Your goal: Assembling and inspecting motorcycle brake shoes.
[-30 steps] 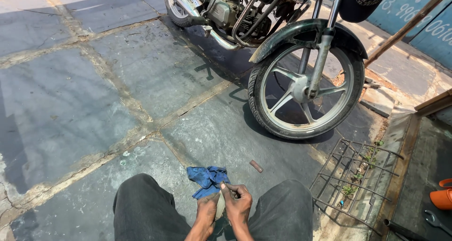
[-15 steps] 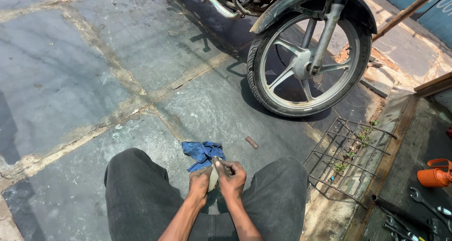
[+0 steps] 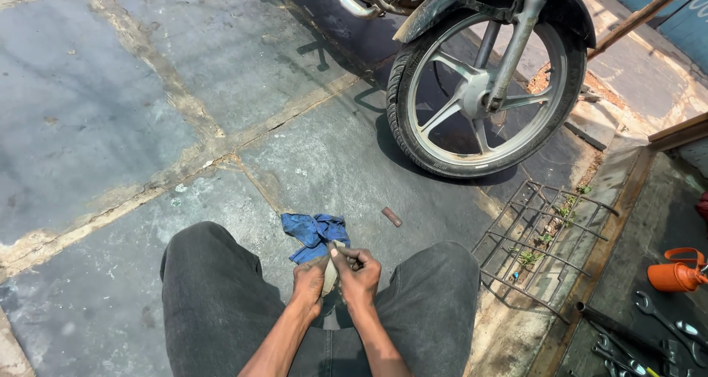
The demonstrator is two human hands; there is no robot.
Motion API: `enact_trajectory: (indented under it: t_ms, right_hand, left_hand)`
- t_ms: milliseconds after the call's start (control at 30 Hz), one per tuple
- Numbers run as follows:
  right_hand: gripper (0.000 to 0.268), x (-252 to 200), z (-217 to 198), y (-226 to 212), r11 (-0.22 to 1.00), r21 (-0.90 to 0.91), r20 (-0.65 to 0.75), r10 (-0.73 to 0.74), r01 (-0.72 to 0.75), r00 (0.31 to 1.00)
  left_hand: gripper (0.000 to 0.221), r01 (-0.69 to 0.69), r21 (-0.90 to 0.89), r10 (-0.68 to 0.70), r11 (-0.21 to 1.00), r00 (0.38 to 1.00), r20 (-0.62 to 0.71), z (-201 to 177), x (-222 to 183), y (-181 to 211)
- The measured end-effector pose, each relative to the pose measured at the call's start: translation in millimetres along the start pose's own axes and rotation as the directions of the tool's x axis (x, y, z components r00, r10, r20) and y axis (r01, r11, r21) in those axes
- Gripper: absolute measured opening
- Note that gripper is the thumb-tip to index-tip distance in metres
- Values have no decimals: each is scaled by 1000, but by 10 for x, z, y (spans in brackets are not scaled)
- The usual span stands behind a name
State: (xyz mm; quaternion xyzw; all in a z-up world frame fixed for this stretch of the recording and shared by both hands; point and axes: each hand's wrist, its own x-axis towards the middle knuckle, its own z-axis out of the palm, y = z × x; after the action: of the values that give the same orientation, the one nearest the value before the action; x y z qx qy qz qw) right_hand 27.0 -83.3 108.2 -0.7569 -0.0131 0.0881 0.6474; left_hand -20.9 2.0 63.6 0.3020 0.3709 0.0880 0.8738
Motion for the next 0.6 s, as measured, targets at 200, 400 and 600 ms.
enact_trajectory:
  t_ms: [200, 400, 600]
  right_hand:
    - [21, 126, -13, -69, 983, 171, -21, 70, -66, 997]
    - [20, -55, -108, 365, 938, -151, 34, -310, 311, 950]
    - [19, 110, -109, -65, 997, 75, -41, 8, -5, 999]
  left_hand:
    - [27, -46, 210, 46, 977, 999, 6, 57, -66, 25]
    - [25, -46, 49, 49, 998, 998, -48, 35, -73, 117]
    - [25, -14, 220, 9, 975, 1000, 22, 99, -112, -42]
